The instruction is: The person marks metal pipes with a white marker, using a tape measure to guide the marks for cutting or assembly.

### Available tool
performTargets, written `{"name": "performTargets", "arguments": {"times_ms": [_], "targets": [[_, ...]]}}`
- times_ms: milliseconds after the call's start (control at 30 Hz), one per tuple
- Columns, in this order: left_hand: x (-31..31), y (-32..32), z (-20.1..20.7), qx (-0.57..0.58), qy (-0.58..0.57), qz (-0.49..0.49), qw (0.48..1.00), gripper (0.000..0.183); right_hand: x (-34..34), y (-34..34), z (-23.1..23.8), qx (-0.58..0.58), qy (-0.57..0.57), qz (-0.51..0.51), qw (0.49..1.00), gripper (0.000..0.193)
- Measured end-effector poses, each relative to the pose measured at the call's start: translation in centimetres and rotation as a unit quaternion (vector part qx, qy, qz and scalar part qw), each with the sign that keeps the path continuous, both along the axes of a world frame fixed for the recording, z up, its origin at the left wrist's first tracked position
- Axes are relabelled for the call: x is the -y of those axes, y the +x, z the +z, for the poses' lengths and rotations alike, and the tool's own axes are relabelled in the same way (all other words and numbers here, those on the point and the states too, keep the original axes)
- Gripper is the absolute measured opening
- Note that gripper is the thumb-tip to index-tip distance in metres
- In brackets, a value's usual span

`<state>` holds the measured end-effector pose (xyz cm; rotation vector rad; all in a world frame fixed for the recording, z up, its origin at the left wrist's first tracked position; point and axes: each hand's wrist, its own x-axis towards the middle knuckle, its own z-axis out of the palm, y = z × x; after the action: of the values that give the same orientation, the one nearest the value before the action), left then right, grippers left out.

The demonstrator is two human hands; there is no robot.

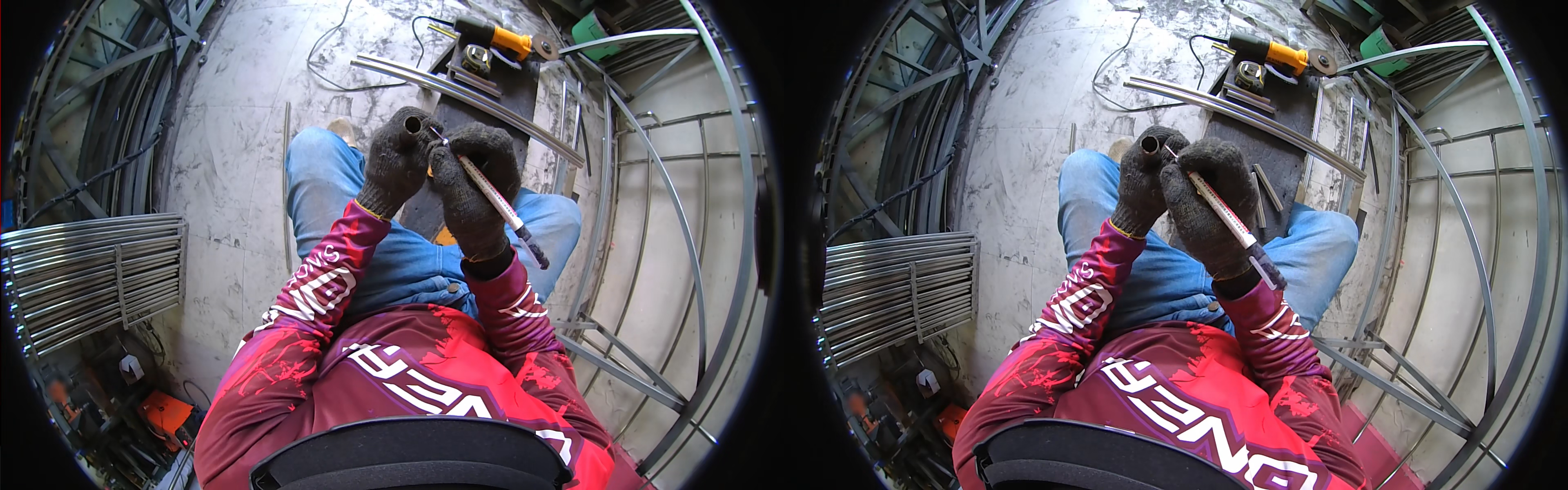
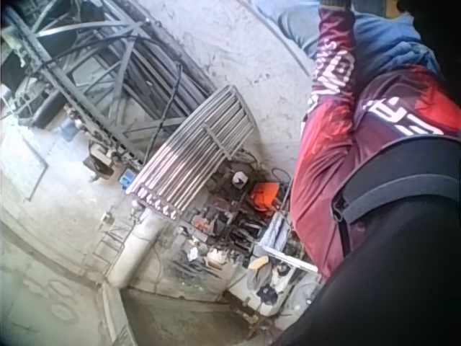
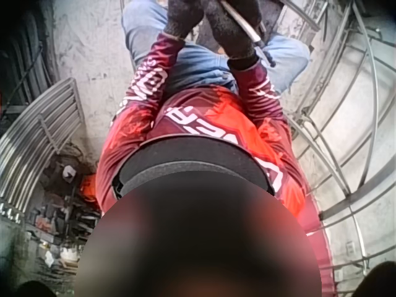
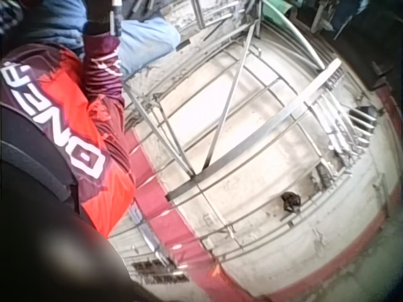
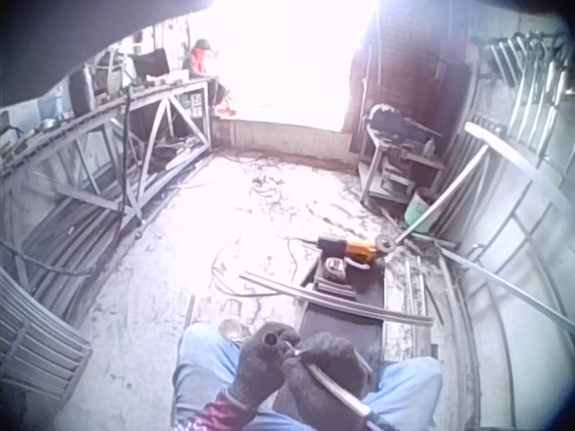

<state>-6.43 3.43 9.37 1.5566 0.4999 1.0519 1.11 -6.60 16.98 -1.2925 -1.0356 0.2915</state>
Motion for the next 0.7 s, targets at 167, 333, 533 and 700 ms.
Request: {"name": "performTargets", "arguments": {"times_ms": [167, 333, 533, 700], "targets": [[-0.3, 0.4, -0.4, 0.022, -0.034, -0.006, 0.999, 0.012, -0.5, -0.4, -1.6, 0.029, 0.098, 0.035, 0.994, 0.02], [-0.6, -0.2, -0.5, 0.073, -0.156, -0.055, 0.983, 0.011, -0.1, -0.1, 0.5, 0.215, 0.028, 0.073, 0.973, 0.025], [-0.3, 0.0, -1.3, 0.153, -0.229, -0.092, 0.957, 0.017, -0.7, -0.2, -0.9, 0.285, 0.05, 0.066, 0.955, 0.035], [-0.1, -0.2, -1.1, 0.153, -0.258, -0.111, 0.947, 0.018, -0.9, -0.5, -0.5, 0.271, 0.033, 0.053, 0.961, 0.033]]}}
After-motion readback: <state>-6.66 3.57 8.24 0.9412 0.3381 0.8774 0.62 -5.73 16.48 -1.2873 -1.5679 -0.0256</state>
